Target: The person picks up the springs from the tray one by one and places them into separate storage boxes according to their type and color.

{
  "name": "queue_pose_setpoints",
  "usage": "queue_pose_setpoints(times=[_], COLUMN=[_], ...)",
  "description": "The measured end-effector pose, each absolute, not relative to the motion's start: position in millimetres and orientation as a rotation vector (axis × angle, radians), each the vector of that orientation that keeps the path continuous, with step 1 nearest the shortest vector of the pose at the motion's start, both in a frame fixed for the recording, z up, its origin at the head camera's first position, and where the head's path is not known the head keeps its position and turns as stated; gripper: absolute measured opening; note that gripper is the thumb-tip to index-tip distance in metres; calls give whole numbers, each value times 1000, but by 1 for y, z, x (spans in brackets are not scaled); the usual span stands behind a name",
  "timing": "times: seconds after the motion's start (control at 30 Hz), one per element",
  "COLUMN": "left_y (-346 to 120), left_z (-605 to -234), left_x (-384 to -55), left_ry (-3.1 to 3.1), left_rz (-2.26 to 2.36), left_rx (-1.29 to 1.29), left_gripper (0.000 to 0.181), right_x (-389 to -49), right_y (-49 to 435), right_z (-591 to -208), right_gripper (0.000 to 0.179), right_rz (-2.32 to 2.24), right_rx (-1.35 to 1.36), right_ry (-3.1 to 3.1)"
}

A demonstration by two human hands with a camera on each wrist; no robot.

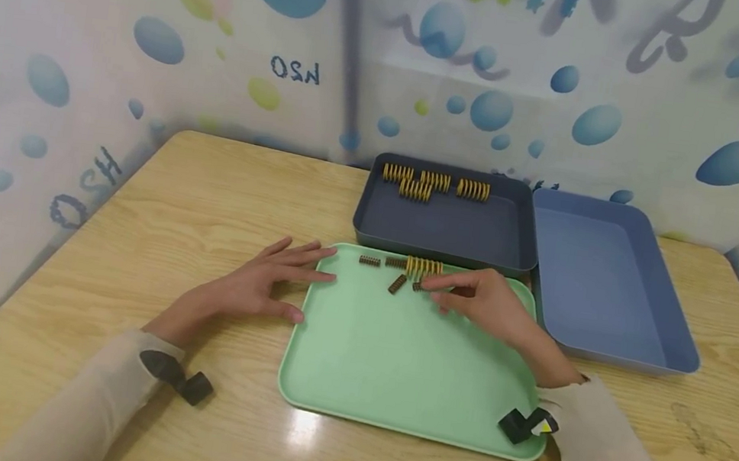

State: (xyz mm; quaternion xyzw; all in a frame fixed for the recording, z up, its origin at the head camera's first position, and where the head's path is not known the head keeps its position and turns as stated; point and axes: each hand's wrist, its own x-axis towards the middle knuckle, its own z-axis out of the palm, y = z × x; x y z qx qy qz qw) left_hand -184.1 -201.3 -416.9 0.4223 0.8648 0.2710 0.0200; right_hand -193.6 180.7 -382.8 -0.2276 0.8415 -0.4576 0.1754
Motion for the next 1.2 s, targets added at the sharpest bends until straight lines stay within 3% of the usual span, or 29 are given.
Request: queue_pose_setpoints(times=[0.57, 1.2], left_y=[-198, -200], left_z=[-415, -415], left_x=[-184, -183], left_ry=[2690, 2681], left_rz=[834, 839], left_rx=[1315, 1301], left_gripper=[66, 67], right_x=[-188, -189], right_y=[184, 186], right_z=[-393, -399], right_gripper=[28, 18], right_rz=[-1283, -1227], right_rx=[-788, -844], right_ry=[2469, 2486])
